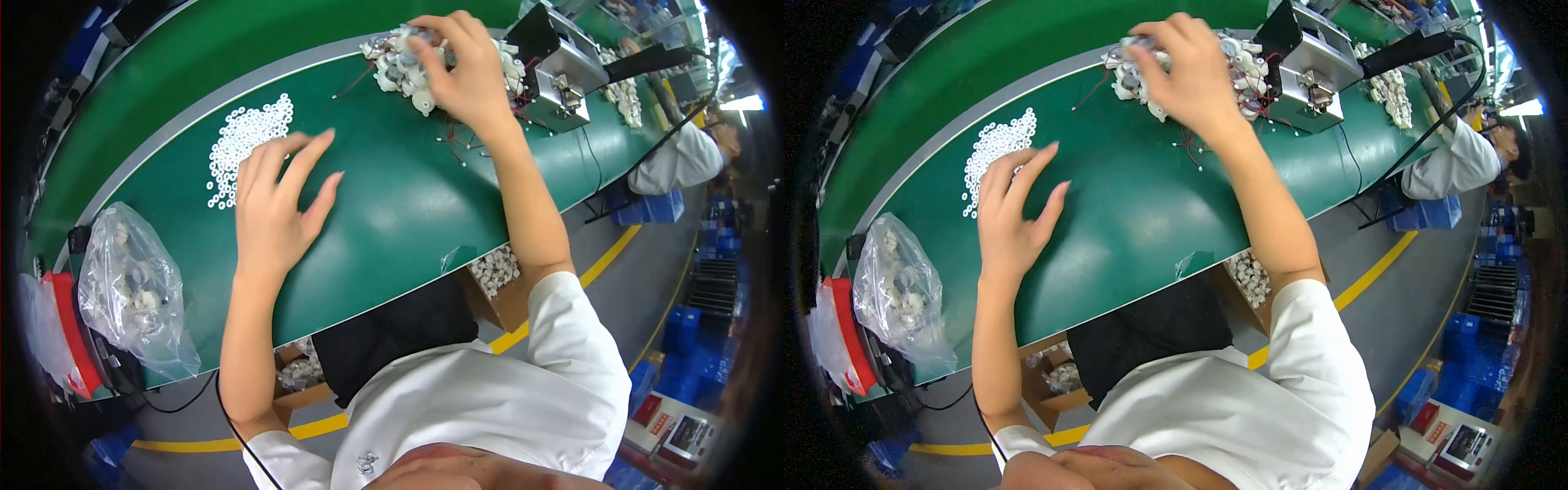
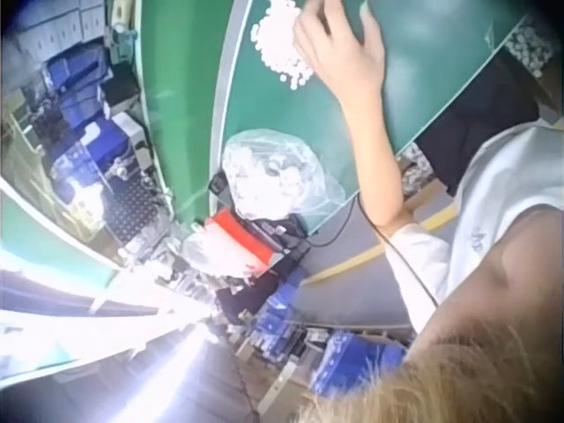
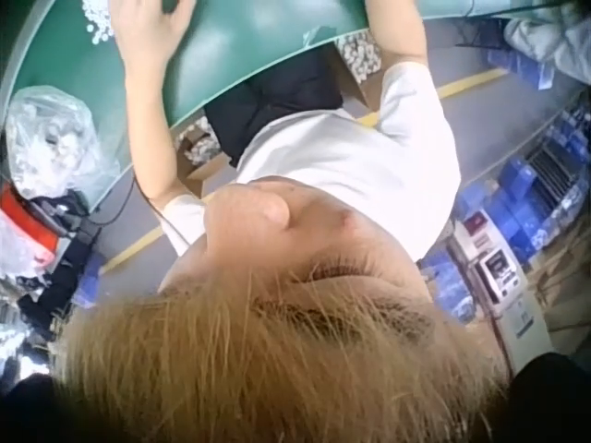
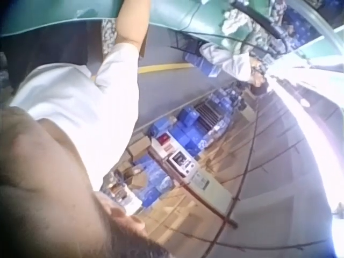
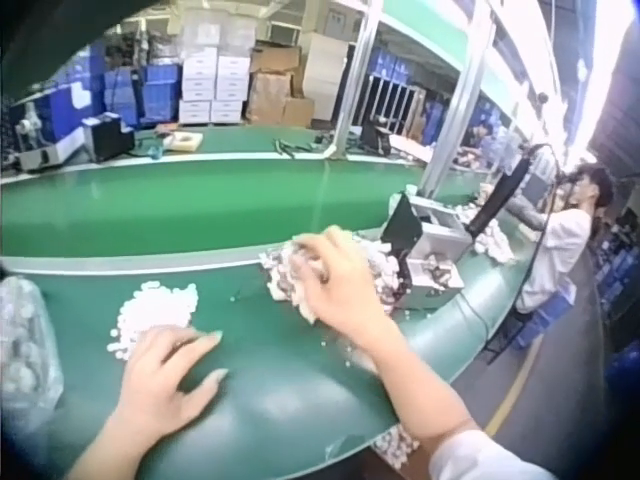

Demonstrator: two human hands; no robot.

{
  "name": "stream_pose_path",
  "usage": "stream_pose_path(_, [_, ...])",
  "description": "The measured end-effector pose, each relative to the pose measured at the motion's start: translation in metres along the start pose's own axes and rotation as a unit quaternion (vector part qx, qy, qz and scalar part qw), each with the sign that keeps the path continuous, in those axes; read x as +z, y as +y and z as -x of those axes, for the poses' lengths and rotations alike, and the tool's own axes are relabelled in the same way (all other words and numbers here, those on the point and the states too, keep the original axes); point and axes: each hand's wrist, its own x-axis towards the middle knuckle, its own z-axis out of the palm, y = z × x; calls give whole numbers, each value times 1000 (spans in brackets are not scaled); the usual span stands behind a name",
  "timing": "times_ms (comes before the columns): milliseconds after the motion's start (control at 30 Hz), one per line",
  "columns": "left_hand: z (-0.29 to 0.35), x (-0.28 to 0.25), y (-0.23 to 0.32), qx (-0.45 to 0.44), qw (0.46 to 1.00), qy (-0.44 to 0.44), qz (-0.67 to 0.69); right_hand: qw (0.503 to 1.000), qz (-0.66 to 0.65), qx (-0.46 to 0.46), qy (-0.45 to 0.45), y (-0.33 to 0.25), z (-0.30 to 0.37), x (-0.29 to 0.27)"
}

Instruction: The person assembles small electronic motors by hand, adding plastic rings and motor housings to the components.

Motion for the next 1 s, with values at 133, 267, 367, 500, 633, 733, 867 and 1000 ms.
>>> stream_pose_path(133, [36, -41, 11, -34, 988, 127, -77, 990, 136, -8, -37, 35, 15, 0])
stream_pose_path(267, [114, -116, -12, -138, 962, 215, -98, 986, 163, 12, -29, 34, 10, 10])
stream_pose_path(367, [143, -148, -27, -262, 932, 242, -59, 987, 158, 6, -19, 34, 7, 10])
stream_pose_path(500, [143, -171, -40, -384, 904, 169, 81, 984, 176, -9, 0, 36, 7, -2])
stream_pose_path(633, [133, -168, -61, -261, 938, 41, -225, 989, 149, -5, 13, 13, 8, -10])
stream_pose_path(733, [123, -156, -64, -380, 891, 1, -248, 992, 126, -19, 23, 1, 11, -6])
stream_pose_path(867, [136, -140, -82, -369, 828, -58, -418, 998, 37, -51, 2, -23, 16, 8])
stream_pose_path(1000, [137, -139, -84, -472, 798, -81, -366, 998, 1, -48, -49, -34, 22, 12])
